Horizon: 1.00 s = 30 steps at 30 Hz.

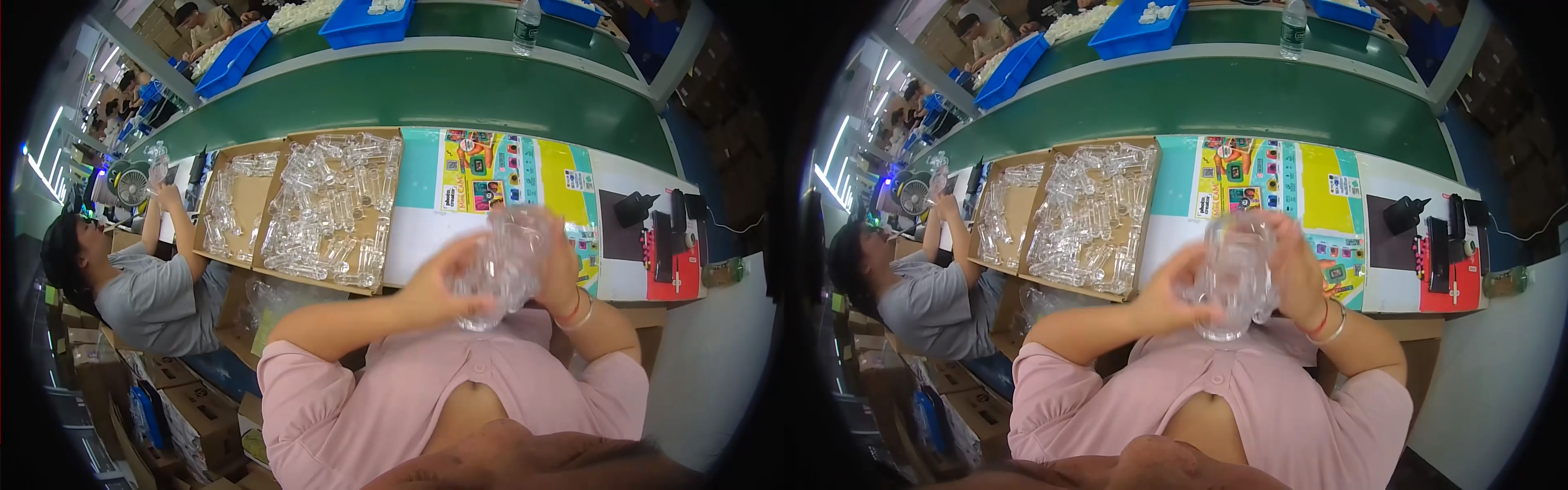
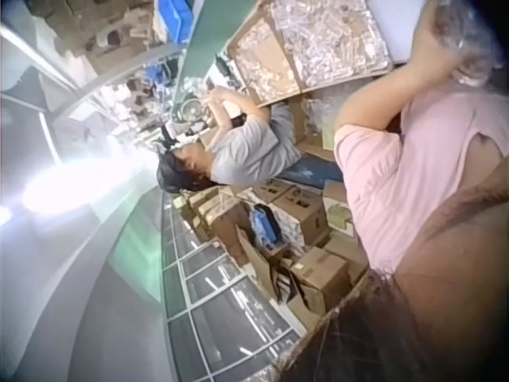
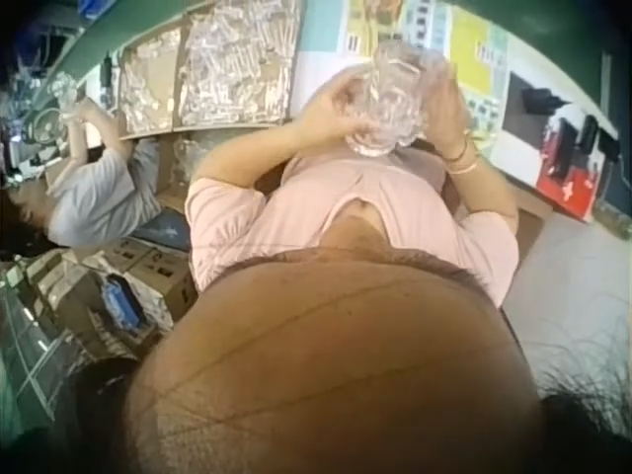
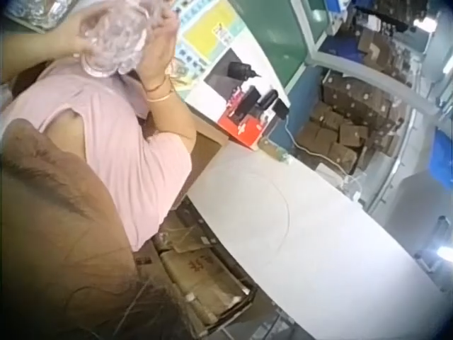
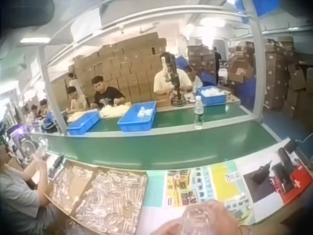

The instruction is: Assembling electronic components and packaging glass mugs into plastic sleeves and boxes on a manufacturing line.

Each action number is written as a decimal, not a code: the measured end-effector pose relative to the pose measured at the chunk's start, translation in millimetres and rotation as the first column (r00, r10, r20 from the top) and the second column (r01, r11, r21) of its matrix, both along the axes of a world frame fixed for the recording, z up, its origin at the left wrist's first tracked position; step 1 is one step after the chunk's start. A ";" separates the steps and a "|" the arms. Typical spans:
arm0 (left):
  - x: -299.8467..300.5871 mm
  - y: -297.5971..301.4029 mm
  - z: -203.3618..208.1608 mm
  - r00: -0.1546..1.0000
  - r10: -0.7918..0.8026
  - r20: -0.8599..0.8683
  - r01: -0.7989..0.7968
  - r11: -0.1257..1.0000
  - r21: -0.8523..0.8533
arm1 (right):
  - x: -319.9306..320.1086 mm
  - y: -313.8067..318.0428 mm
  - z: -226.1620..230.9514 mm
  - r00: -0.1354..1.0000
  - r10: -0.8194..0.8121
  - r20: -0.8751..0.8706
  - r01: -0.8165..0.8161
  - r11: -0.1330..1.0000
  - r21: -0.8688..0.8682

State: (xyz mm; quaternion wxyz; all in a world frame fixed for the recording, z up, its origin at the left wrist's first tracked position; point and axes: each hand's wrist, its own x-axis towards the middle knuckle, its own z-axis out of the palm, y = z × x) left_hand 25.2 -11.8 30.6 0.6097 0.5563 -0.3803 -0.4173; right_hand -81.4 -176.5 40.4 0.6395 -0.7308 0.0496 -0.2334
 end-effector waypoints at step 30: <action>273.8 2.2 20.6 0.309 0.015 0.951 -0.692 0.689 0.215 | -69.1 -37.2 -118.7 0.928 -0.351 -0.128 0.088 0.538 -0.839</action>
